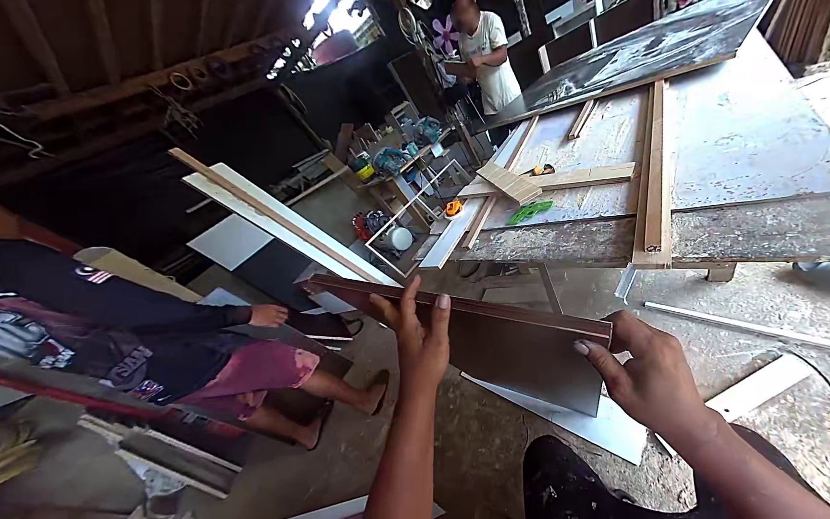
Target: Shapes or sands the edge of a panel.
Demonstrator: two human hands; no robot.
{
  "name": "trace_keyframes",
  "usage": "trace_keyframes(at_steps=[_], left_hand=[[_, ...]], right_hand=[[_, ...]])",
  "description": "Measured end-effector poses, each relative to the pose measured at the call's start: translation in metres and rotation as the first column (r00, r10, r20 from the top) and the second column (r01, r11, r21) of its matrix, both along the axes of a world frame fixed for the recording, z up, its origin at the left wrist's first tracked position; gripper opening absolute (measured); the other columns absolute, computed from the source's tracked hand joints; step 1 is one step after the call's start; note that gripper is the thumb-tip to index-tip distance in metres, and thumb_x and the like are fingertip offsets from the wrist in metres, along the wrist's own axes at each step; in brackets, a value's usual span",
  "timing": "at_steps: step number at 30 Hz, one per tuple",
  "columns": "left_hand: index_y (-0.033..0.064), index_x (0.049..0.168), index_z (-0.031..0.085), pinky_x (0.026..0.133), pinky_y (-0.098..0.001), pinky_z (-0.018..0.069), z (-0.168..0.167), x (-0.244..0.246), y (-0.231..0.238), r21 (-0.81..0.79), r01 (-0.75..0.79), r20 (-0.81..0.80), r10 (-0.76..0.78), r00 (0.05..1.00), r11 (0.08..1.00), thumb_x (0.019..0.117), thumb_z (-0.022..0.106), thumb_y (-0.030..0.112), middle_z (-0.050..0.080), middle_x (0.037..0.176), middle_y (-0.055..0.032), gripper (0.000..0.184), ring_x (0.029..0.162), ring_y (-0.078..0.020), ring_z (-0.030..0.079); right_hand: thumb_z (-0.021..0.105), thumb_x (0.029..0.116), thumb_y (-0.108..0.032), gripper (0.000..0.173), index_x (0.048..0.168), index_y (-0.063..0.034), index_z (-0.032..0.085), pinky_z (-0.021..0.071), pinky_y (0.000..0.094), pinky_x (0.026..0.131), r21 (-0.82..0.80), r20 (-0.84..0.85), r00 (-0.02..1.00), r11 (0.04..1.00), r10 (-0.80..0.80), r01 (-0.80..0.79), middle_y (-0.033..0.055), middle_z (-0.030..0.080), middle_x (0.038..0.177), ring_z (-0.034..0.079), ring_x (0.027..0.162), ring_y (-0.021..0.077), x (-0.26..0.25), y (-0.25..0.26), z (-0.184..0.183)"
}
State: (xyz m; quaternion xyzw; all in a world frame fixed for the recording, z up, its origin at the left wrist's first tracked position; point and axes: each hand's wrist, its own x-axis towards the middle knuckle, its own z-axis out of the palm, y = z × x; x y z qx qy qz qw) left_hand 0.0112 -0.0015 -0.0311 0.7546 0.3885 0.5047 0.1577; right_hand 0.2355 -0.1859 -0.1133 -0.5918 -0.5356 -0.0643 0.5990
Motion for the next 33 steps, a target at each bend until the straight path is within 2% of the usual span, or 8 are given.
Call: trace_keyframes(at_steps=[2,4,6,8,17,26,30,33], left_hand=[[0.0265,0.138,0.063,0.125,-0.0576,0.0183,-0.003,0.008,-0.009,0.148,0.012,-0.145,0.009,0.989,0.989,0.1016,0.049,0.059,0.008,0.173,-0.0111,0.051,0.159,-0.0340,0.006],[0.0267,0.125,0.071,0.125,-0.0647,0.0060,-0.003,0.020,-0.020,0.287,0.127,-0.280,-0.044,0.959,0.950,0.1064,0.042,0.052,0.028,0.169,-0.0021,0.043,0.159,-0.0337,0.007],[0.0272,0.117,0.076,0.121,-0.0718,-0.0002,-0.003,0.032,-0.032,0.326,0.250,-0.346,-0.131,0.929,0.912,0.1065,0.042,0.050,0.054,0.152,0.0087,0.042,0.157,-0.0279,0.020],[0.0265,0.116,0.077,0.120,-0.0742,-0.0006,-0.001,0.034,-0.036,0.310,0.341,-0.374,-0.216,0.902,0.887,0.1054,0.046,0.047,0.065,0.137,0.0125,0.039,0.152,-0.0216,0.033],[0.0203,0.117,0.077,0.121,-0.0696,0.0068,0.008,0.008,-0.018,0.263,0.411,-0.403,-0.288,0.869,0.873,0.1040,0.056,0.037,0.072,0.121,0.0088,0.030,0.132,-0.0092,0.055],[0.0181,0.121,0.076,0.121,-0.0670,0.0116,0.009,-0.024,-0.009,0.199,0.369,-0.379,-0.276,0.883,0.908,0.1038,0.057,0.031,0.073,0.120,0.0068,0.029,0.125,-0.0082,0.059],[0.0178,0.129,0.072,0.120,-0.0620,0.0234,0.023,-0.020,-0.005,0.121,0.382,-0.482,-0.282,0.829,0.916,0.1031,0.057,0.025,0.069,0.128,0.0043,0.031,0.126,-0.0107,0.059],[0.0162,0.127,0.072,0.116,-0.0557,0.0331,0.033,-0.006,0.003,0.063,0.398,-0.489,-0.319,0.812,0.915,0.1004,0.064,0.022,0.067,0.123,0.0015,0.029,0.120,-0.0117,0.059]], right_hand=[[0.059,0.1004,-0.053,0.042,0.092,-0.0124,0.066,0.0559,0.0338,0.057,-0.014,0.013,1.000,1.000,0.007,-0.006,-0.0011,0.066,0.077,0.066,0.068,0.0103,-0.003,0.006,0.004],[0.058,0.1008,-0.053,0.043,0.092,-0.0123,0.066,0.0559,0.0360,0.056,-0.028,0.028,1.000,1.000,0.009,-0.008,-0.0002,0.067,0.077,0.067,0.068,0.0121,-0.007,0.011,0.007],[0.057,0.1009,-0.053,0.043,0.092,-0.0127,0.067,0.0555,0.0371,0.056,-0.045,0.029,1.000,0.999,0.000,0.001,0.0000,0.068,0.077,0.068,0.068,0.0128,-0.013,0.016,0.009],[0.057,0.1005,-0.054,0.042,0.092,-0.0140,0.067,0.0556,0.0378,0.056,-0.062,0.023,1.000,0.998,-0.017,0.019,-0.0008,0.068,0.077,0.068,0.068,0.0128,-0.017,0.022,0.011],[0.055,0.0989,-0.057,0.043,0.090,-0.0154,0.065,0.0519,0.0436,0.054,-0.111,0.066,0.998,0.994,-0.013,0.020,-0.0006,0.065,0.071,0.067,0.064,0.0172,-0.039,0.058,0.022],[0.053,0.0982,-0.061,0.048,0.096,-0.0147,0.067,0.0530,0.0481,0.055,-0.129,0.097,0.994,0.991,0.045,-0.033,0.0019,0.067,0.074,0.068,0.066,0.0203,-0.056,0.083,0.024],[0.054,0.0981,-0.061,0.050,0.100,-0.0124,0.065,0.0543,0.0542,0.060,-0.160,0.082,0.993,0.985,0.085,-0.071,0.0043,0.067,0.075,0.069,0.069,0.0232,-0.042,0.091,0.029],[0.058,0.0983,-0.056,0.046,0.106,-0.0114,0.066,0.0557,0.0564,0.063,-0.183,0.055,0.993,0.979,0.100,-0.089,0.0062,0.070,0.080,0.071,0.073,0.0253,-0.030,0.098,0.036]])
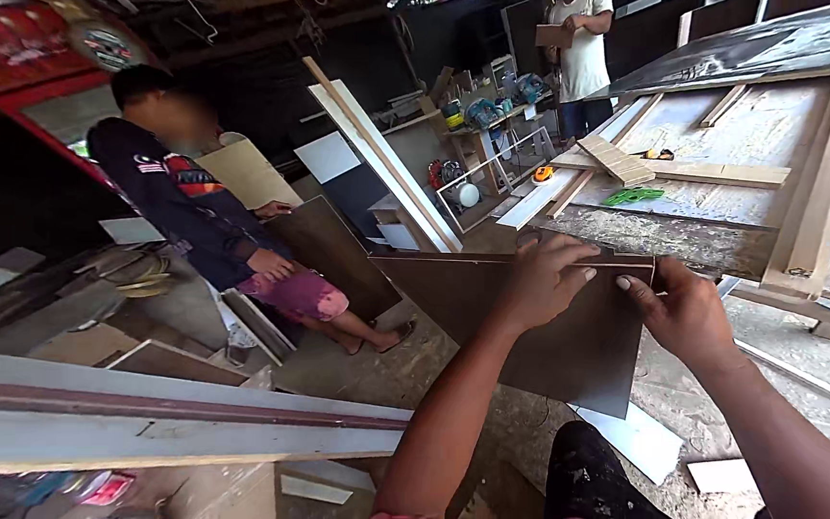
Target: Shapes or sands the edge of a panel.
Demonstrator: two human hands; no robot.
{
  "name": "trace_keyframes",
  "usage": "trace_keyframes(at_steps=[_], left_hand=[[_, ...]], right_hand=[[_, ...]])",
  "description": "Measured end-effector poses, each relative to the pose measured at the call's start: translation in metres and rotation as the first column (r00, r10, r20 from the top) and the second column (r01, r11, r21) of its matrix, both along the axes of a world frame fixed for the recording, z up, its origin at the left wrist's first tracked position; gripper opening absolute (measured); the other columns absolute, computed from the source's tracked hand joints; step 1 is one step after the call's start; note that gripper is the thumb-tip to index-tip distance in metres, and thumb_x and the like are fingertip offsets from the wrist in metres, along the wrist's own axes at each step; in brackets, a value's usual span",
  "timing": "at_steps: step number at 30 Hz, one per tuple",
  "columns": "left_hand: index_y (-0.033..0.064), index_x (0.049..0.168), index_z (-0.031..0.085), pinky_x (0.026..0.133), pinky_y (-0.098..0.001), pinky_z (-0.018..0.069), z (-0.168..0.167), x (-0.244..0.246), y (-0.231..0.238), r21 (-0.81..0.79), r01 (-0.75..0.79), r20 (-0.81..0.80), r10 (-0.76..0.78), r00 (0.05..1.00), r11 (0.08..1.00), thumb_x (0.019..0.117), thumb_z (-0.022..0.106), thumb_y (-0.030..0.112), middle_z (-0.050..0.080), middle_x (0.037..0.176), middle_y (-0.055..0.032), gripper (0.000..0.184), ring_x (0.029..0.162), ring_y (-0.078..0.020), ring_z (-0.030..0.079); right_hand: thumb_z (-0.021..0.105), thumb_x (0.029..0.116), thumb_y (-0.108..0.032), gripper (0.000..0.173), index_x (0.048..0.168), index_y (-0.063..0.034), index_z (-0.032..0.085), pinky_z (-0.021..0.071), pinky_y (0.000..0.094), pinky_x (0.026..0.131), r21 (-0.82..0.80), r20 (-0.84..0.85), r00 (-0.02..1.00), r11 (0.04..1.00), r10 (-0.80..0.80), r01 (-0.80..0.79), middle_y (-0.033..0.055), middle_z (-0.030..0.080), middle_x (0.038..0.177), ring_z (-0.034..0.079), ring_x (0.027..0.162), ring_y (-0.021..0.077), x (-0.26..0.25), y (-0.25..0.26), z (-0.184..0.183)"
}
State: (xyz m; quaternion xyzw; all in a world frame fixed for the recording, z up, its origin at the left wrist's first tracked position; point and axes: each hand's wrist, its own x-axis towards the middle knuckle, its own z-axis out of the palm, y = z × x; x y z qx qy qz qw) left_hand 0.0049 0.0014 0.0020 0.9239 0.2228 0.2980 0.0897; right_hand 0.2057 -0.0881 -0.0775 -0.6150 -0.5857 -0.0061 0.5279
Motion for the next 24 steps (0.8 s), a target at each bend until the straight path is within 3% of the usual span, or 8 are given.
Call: trace_keyframes(at_steps=[3,5,8,10,12,15,19,24], left_hand=[[0.0166,0.121,0.073,0.104,-0.0498,0.0435,0.006,0.020,0.009,-0.063,0.027,-0.012,-0.028,1.000,0.998,0.0947,0.071,0.023,0.067,0.119,0.0011,0.027,0.114,-0.0117,0.061],[0.0138,0.120,0.071,0.098,-0.0402,0.0525,0.013,0.033,0.011,-0.130,0.095,-0.006,-0.096,0.995,0.987,0.0916,0.074,0.016,0.065,0.120,-0.0015,0.029,0.113,-0.0121,0.061],[0.0001,0.123,0.067,0.102,-0.0351,0.0527,0.027,0.040,0.015,-0.312,0.271,0.112,-0.248,0.962,0.911,0.0875,0.071,-0.002,0.065,0.124,-0.0119,0.036,0.117,-0.0177,0.062],[-0.0047,0.122,0.065,0.096,-0.0350,0.0561,0.035,0.032,0.026,-0.373,0.306,0.233,-0.230,0.945,0.876,0.0908,0.066,-0.003,0.067,0.121,-0.0149,0.031,0.109,-0.0185,0.066],[-0.0046,0.114,0.068,0.090,-0.0334,0.0589,0.039,0.019,0.043,-0.355,0.265,0.298,-0.160,0.941,0.896,0.0959,0.063,0.001,0.068,0.114,-0.0136,0.020,0.101,-0.0169,0.068],[-0.0004,0.107,0.073,0.087,-0.0300,0.0585,0.039,0.006,0.052,-0.298,0.172,0.233,-0.104,0.967,0.939,0.0990,0.063,0.007,0.070,0.109,-0.0099,0.015,0.097,-0.0129,0.068],[0.0011,0.107,0.075,0.091,-0.0303,0.0576,0.036,0.013,0.038,-0.216,0.187,0.088,-0.172,0.981,0.958,0.0985,0.065,0.010,0.072,0.109,-0.0087,0.016,0.102,-0.0114,0.069],[0.0021,0.109,0.075,0.097,-0.0301,0.0556,0.029,0.030,0.036,-0.137,0.281,0.060,-0.275,0.960,0.950,0.0921,0.071,0.008,0.070,0.113,-0.0078,0.018,0.108,-0.0118,0.066]], right_hand=[[0.062,0.0981,-0.053,0.041,0.107,-0.0126,0.065,0.0551,0.0560,0.064,-0.047,-0.032,0.999,0.999,0.002,-0.004,0.0058,0.070,0.080,0.070,0.072,0.0248,0.007,0.004,0.007],[0.063,0.0984,-0.051,0.039,0.105,-0.0124,0.065,0.0537,0.0578,0.063,-0.072,-0.025,0.999,0.997,-0.023,0.021,0.0065,0.069,0.078,0.069,0.071,0.0266,0.009,0.008,0.009],[0.064,0.0990,-0.048,0.038,0.105,-0.0099,0.064,0.0521,0.0603,0.064,-0.094,-0.028,0.999,0.995,-0.032,0.029,0.0098,0.067,0.077,0.068,0.072,0.0309,0.012,0.015,0.010],[0.063,0.0993,-0.049,0.040,0.106,-0.0095,0.064,0.0519,0.0612,0.064,-0.104,-0.033,0.999,0.994,-0.027,0.023,0.0105,0.068,0.077,0.068,0.072,0.0318,0.014,0.019,0.011],[0.063,0.0992,-0.050,0.040,0.106,-0.0104,0.064,0.0521,0.0611,0.064,-0.110,-0.037,0.999,0.994,-0.026,0.022,0.0098,0.068,0.078,0.069,0.071,0.0310,0.015,0.022,0.012],[0.063,0.0992,-0.051,0.040,0.105,-0.0115,0.063,0.0522,0.0604,0.063,-0.105,-0.026,0.999,0.994,-0.019,0.016,0.0085,0.068,0.077,0.069,0.071,0.0300,0.012,0.027,0.012],[0.063,0.0989,-0.051,0.041,0.103,-0.0107,0.063,0.0516,0.0599,0.060,-0.094,0.007,0.999,0.995,-0.034,0.034,0.0096,0.066,0.074,0.068,0.068,0.0321,-0.004,0.034,0.015],[0.059,0.0996,-0.049,0.038,0.098,-0.0116,0.060,0.0487,0.0548,0.054,-0.035,0.066,0.994,0.995,-0.089,0.092,0.0076,0.061,0.069,0.064,0.063,0.0307,-0.013,0.035,0.010]])
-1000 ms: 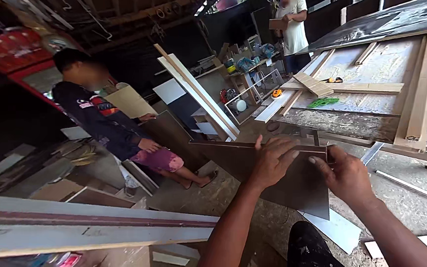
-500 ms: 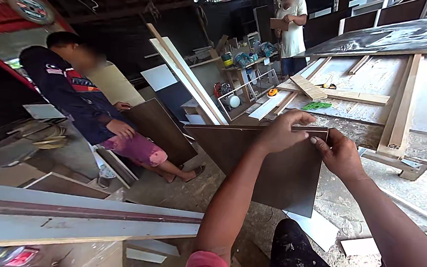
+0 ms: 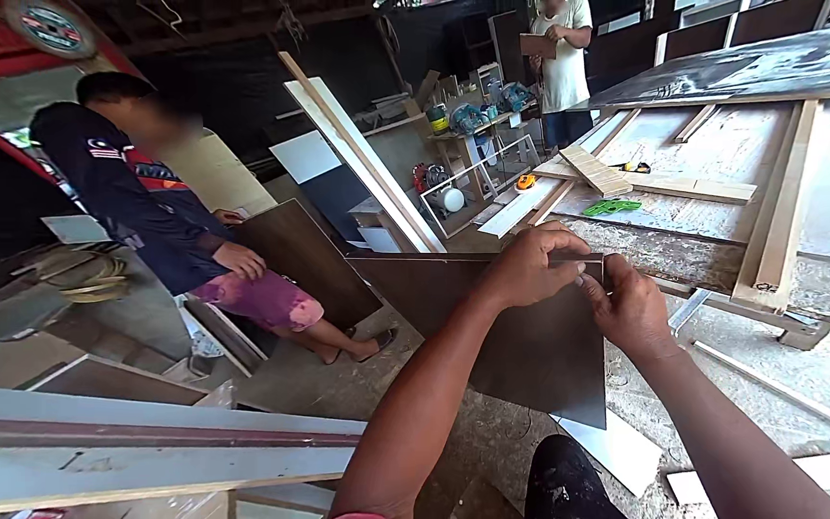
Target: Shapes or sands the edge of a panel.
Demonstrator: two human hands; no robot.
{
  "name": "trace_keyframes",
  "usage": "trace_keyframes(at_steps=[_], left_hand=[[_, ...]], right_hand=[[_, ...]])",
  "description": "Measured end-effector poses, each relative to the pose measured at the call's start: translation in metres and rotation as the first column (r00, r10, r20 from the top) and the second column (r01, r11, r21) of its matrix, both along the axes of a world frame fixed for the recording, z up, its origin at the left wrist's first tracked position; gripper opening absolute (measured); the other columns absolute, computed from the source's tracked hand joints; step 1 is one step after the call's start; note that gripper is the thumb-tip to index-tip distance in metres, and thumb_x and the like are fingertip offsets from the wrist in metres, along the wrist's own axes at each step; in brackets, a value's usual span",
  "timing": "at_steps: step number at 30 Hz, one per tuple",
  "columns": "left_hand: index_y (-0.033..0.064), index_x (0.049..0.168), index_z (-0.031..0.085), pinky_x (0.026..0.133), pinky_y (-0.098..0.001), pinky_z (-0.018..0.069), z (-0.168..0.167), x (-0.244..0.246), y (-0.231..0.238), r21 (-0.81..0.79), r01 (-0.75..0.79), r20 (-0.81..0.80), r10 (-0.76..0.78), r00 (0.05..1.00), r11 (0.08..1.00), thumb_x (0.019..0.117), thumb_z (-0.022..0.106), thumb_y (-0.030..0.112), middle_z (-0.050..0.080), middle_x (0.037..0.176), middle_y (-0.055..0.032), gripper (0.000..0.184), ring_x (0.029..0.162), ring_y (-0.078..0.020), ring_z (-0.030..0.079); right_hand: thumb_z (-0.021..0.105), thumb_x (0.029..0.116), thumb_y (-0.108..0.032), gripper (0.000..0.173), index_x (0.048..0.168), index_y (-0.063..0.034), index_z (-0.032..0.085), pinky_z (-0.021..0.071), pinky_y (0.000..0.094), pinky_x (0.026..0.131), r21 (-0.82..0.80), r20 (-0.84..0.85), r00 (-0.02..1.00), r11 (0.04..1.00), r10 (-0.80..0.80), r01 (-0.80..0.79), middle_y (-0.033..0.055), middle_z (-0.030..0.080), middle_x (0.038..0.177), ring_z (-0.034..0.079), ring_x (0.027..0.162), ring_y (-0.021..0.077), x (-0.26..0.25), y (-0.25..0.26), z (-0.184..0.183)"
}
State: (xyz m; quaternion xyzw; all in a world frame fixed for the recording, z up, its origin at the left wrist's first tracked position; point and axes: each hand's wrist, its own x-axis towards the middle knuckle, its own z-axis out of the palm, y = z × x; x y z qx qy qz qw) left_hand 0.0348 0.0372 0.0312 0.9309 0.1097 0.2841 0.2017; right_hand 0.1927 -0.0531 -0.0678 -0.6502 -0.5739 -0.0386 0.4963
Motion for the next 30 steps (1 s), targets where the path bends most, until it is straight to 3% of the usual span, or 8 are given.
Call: trace_keyframes(at_steps=[5,10,15,21,27,30], left_hand=[[0.0078,0.104,0.080,0.090,-0.0301,0.0580,0.009,0.002,-0.010,0.201,-0.031,-0.064,0.044,0.997,0.979,0.0926,0.070,0.012,0.074,0.107,-0.0036,0.015,0.102,-0.0094,0.068],[0.0172,0.105,0.080,0.076,-0.0371,0.0575,0.043,0.010,-0.014,0.543,0.115,-0.367,0.112,0.923,0.832,0.0971,0.060,0.027,0.073,0.092,0.0021,0.024,0.087,-0.0106,0.069],[0.0193,0.088,0.075,0.068,-0.0410,0.0524,0.068,0.026,-0.028,0.569,0.237,-0.612,0.213,0.762,0.788,0.0984,0.057,0.032,0.067,0.082,0.0020,0.025,0.078,-0.0146,0.065],[0.0152,0.070,0.063,0.060,-0.0401,0.0484,0.074,0.036,-0.041,0.610,0.302,-0.658,0.256,0.709,0.732,0.0928,0.062,0.032,0.059,0.071,-0.0002,0.028,0.068,-0.0171,0.061],[0.0107,0.069,0.062,0.059,-0.0426,0.0487,0.075,0.041,-0.047,0.642,0.368,-0.673,0.262,0.692,0.673,0.0915,0.063,0.023,0.060,0.069,-0.0045,0.025,0.066,-0.0220,0.062],[0.0130,0.072,0.064,0.062,-0.0414,0.0493,0.075,0.037,-0.040,0.579,0.340,-0.670,0.195,0.717,0.741,0.0923,0.061,0.024,0.060,0.071,-0.0020,0.024,0.068,-0.0186,0.061]], right_hand=[[0.057,0.0994,-0.050,0.039,0.099,-0.0112,0.062,0.0501,0.0530,0.053,0.022,0.021,1.000,1.000,0.000,0.000,0.0071,0.063,0.074,0.065,0.064,0.0288,-0.002,-0.004,-0.004],[0.057,0.0989,-0.046,0.034,0.096,-0.0118,0.062,0.0505,0.0515,0.053,0.016,0.040,0.999,1.000,0.002,-0.003,0.0060,0.063,0.073,0.065,0.064,0.0278,-0.008,-0.007,-0.005],[0.057,0.0994,-0.045,0.034,0.097,-0.0115,0.062,0.0500,0.0509,0.053,0.000,0.047,0.999,1.000,0.006,-0.006,0.0061,0.063,0.074,0.065,0.064,0.0277,-0.010,-0.011,-0.003],[0.057,0.0986,-0.041,0.031,0.094,-0.0113,0.061,0.0491,0.0506,0.052,-0.010,0.042,0.999,1.000,0.009,-0.008,0.0071,0.062,0.074,0.065,0.064,0.0287,-0.013,-0.018,-0.002],[0.061,0.0978,-0.040,0.029,0.096,-0.0107,0.062,0.0495,0.0497,0.052,-0.001,0.044,0.999,1.000,0.021,-0.021,0.0068,0.062,0.076,0.064,0.064,0.0279,-0.016,-0.020,-0.004],[0.061,0.0977,-0.040,0.029,0.099,-0.0109,0.064,0.0511,0.0500,0.053,0.005,0.034,0.999,1.000,0.024,-0.025,0.0064,0.065,0.079,0.066,0.066,0.0275,-0.018,-0.021,-0.004]])
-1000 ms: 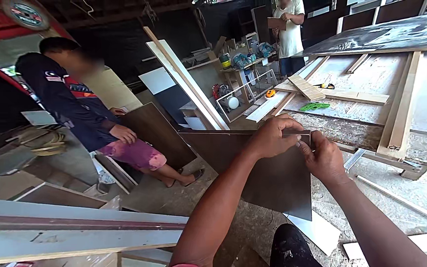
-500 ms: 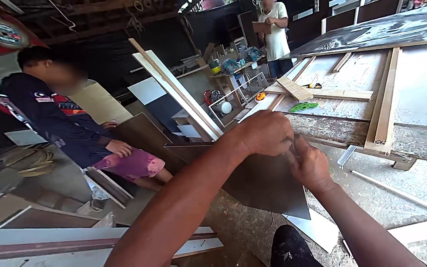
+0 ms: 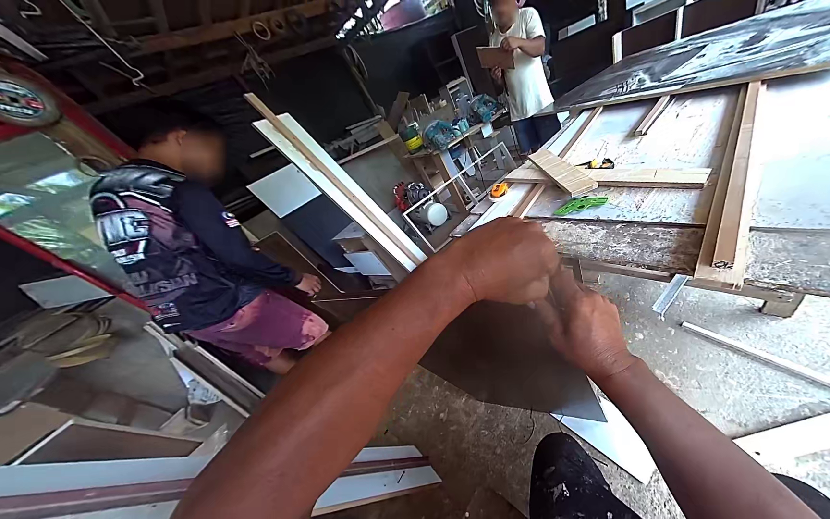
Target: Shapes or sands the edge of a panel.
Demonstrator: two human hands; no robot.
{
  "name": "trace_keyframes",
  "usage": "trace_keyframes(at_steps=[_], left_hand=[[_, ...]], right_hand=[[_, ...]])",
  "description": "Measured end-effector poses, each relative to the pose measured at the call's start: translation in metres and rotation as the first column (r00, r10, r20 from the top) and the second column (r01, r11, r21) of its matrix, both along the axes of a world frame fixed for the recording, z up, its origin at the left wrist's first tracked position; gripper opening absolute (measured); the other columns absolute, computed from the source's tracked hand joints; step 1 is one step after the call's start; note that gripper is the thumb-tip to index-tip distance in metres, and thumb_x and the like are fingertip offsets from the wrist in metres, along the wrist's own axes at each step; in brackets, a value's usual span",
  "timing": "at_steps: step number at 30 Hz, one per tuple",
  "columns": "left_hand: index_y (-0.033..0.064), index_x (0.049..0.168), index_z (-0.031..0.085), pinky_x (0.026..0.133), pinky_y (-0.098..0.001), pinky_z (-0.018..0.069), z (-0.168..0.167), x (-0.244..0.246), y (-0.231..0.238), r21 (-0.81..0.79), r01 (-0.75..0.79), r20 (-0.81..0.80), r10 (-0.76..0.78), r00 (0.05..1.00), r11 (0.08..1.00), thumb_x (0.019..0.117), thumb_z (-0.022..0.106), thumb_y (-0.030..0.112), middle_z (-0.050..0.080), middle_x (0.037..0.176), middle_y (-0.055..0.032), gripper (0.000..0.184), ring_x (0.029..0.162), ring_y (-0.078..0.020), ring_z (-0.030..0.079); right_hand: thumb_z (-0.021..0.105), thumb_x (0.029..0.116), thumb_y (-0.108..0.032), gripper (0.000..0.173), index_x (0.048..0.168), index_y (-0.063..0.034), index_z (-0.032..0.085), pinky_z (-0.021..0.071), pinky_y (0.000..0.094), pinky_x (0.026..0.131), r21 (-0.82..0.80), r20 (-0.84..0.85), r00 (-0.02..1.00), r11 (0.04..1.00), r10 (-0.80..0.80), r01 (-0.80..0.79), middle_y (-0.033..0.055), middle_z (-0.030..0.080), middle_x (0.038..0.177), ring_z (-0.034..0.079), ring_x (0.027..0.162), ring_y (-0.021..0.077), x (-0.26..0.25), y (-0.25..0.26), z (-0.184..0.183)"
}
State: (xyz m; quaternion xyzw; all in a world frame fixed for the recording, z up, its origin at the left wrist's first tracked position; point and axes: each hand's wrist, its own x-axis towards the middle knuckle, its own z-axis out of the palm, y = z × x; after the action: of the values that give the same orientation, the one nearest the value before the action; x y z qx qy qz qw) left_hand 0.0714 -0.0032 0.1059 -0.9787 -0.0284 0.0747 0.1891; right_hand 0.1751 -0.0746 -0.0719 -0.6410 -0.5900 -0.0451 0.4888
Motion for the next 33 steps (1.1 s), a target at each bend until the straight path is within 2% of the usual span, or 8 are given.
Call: trace_keyframes(at_steps=[3,5,9,16,20,25,28,33], left_hand=[[0.0169,0.087,0.078,0.069,-0.0361,0.0555,0.000,-0.006,0.006,-0.194,-0.106,0.055,0.119,0.991,0.975,0.0950,0.059,0.029,0.070,0.082,0.0029,0.024,0.076,-0.0094,0.066],[0.0187,0.094,0.080,0.073,-0.0365,0.0566,0.002,-0.005,0.007,-0.274,-0.219,0.059,0.244,0.968,0.937,0.0970,0.060,0.033,0.073,0.088,0.0036,0.025,0.081,-0.0081,0.068],[0.0177,0.093,0.080,0.067,-0.0375,0.0515,0.009,0.004,0.004,-0.355,-0.392,0.003,0.420,0.907,0.849,0.0945,0.068,0.033,0.071,0.081,0.0028,0.019,0.073,-0.0100,0.064],[0.0117,0.092,0.079,0.065,-0.0349,0.0534,0.020,0.023,-0.003,-0.392,-0.608,-0.145,0.606,0.782,0.690,0.0950,0.071,0.028,0.073,0.077,-0.0011,0.019,0.066,-0.0104,0.065],[0.0125,0.076,0.072,0.061,-0.0438,0.0467,0.013,0.029,-0.005,-0.267,-0.593,-0.077,0.596,0.799,0.760,0.0873,0.076,0.024,0.063,0.069,-0.0026,0.017,0.067,-0.0185,0.059],[0.0158,0.096,0.080,0.068,-0.0343,0.0526,0.013,0.010,0.008,-0.393,-0.414,-0.040,0.434,0.900,0.821,0.0939,0.068,0.022,0.073,0.085,0.0017,0.014,0.074,-0.0084,0.065],[0.0118,0.107,0.078,0.082,-0.0321,0.0570,0.007,0.006,0.012,-0.470,-0.324,-0.002,0.365,0.931,0.821,0.0907,0.078,0.028,0.073,0.101,-0.0029,0.023,0.089,-0.0103,0.068],[0.0070,0.103,0.069,0.074,-0.0324,0.0559,-0.007,0.008,0.013,-0.551,-0.368,0.034,0.461,0.887,0.749,0.0863,0.084,0.024,0.069,0.089,-0.0043,0.028,0.078,-0.0130,0.066]], right_hand=[[0.061,0.0989,-0.042,0.031,0.099,-0.0118,0.063,0.0519,0.0509,0.055,-0.043,-0.021,1.000,0.999,0.012,-0.013,0.0069,0.065,0.081,0.067,0.069,0.0282,0.002,-0.001,0.003],[0.061,0.0990,-0.045,0.034,0.096,-0.0118,0.063,0.0513,0.0506,0.054,-0.034,-0.025,1.000,0.999,0.010,-0.011,0.0069,0.064,0.079,0.066,0.067,0.0282,0.002,0.001,0.003],[0.060,0.0988,-0.047,0.036,0.095,-0.0111,0.062,0.0501,0.0504,0.051,-0.018,-0.020,1.000,1.000,0.010,-0.010,0.0068,0.063,0.075,0.065,0.064,0.0284,0.003,0.004,0.003],[0.059,0.0994,-0.048,0.037,0.099,-0.0111,0.063,0.0509,0.0510,0.054,-0.052,-0.029,0.999,0.999,0.015,-0.017,0.0075,0.064,0.079,0.066,0.067,0.0286,0.004,0.003,0.004],[0.060,0.0994,-0.048,0.037,0.099,-0.0112,0.063,0.0509,0.0513,0.054,-0.056,-0.028,1.000,0.998,0.009,-0.011,0.0082,0.065,0.080,0.066,0.067,0.0297,0.004,0.003,0.005],[0.059,0.0999,-0.049,0.038,0.102,-0.0111,0.063,0.0521,0.0530,0.056,-0.076,-0.044,0.999,0.997,0.001,-0.004,0.0092,0.066,0.082,0.068,0.070,0.0313,0.011,0.004,0.005],[0.059,0.1004,-0.044,0.033,0.103,-0.0109,0.062,0.0519,0.0543,0.057,-0.101,-0.050,0.999,0.995,0.007,-0.012,0.0098,0.066,0.082,0.068,0.071,0.0321,0.017,0.007,0.007],[0.059,0.1000,-0.046,0.035,0.101,-0.0111,0.063,0.0529,0.0529,0.058,-0.081,-0.049,0.999,0.997,0.015,-0.019,0.0088,0.066,0.081,0.068,0.071,0.0307,0.012,0.008,0.006]])
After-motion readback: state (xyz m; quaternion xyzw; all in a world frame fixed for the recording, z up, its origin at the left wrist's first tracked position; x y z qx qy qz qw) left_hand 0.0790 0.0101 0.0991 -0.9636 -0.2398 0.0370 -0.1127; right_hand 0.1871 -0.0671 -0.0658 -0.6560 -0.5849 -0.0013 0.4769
